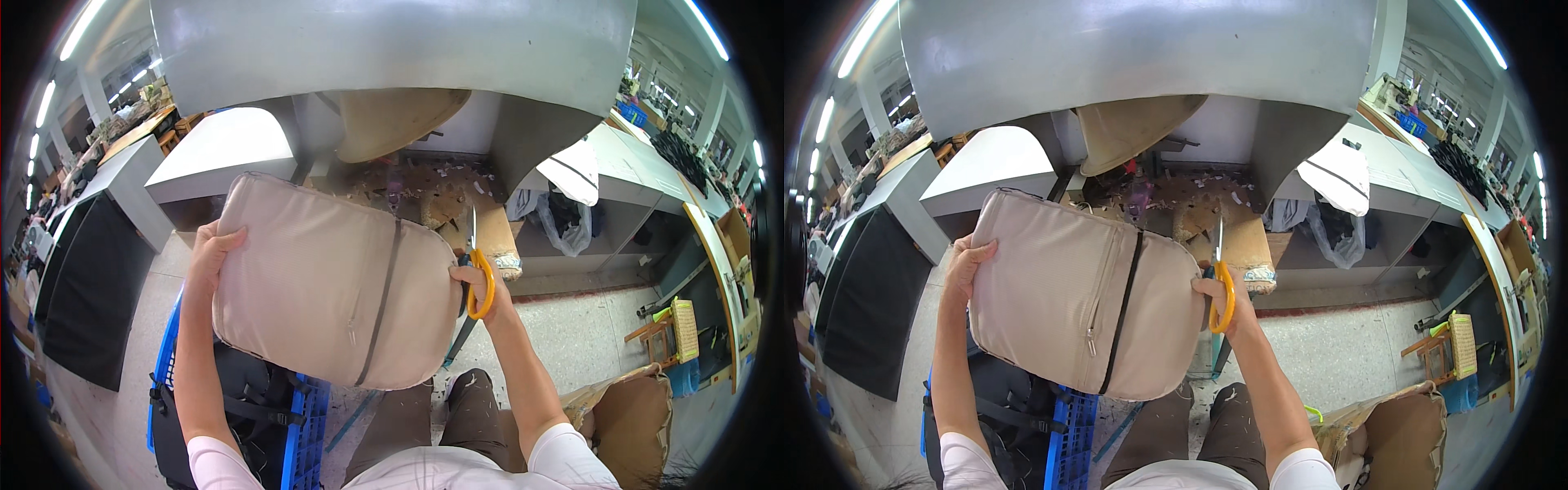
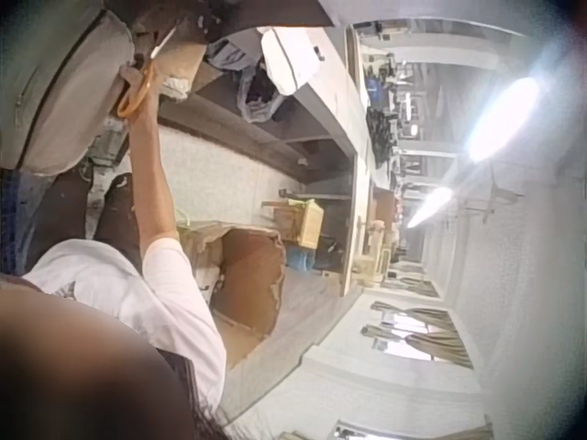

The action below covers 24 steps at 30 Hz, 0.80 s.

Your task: Using scissors to trim and separate panels of backpacks in a manufacturing environment.

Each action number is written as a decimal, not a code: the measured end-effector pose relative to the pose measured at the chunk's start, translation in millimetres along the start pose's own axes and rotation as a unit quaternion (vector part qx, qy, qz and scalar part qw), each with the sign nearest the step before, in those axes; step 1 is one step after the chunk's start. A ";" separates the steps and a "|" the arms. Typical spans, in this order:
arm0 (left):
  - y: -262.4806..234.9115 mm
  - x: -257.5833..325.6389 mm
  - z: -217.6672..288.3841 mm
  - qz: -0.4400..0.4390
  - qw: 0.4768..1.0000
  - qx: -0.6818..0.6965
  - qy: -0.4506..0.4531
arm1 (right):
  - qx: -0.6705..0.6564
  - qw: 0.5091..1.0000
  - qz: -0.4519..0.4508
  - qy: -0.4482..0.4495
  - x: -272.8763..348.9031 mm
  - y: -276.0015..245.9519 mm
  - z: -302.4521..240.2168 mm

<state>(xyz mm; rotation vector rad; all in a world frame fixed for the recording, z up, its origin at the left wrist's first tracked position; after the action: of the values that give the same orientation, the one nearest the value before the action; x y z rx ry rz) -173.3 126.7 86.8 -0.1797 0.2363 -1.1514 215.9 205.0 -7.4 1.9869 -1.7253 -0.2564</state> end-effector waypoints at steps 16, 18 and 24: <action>28.1 -2.6 1.9 -0.020 0.999 -0.011 -0.025 | -0.004 0.999 0.037 -0.001 -0.3 -38.6 12.3; 27.4 -4.3 0.2 -0.027 0.999 0.006 -0.022 | 0.007 0.999 0.038 0.008 2.0 -37.8 11.0; 41.8 -1.8 1.5 -0.056 0.998 0.005 -0.018 | -0.034 0.999 0.025 -0.024 7.1 -48.0 11.5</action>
<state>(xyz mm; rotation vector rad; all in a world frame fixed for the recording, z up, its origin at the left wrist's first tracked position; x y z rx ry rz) -136.8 145.1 77.6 -0.2062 0.1901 -1.2591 254.1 199.2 -39.0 1.9012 -1.7685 -0.3435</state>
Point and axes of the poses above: each hand's wrist, its own x-axis away from the middle knuckle, its own y-axis out of the palm, z = x × y, the point moved 8 cm from there along -x, towards the middle knuckle, and after that the axes turned 12 degrees about -x, right-handed, at the moved point
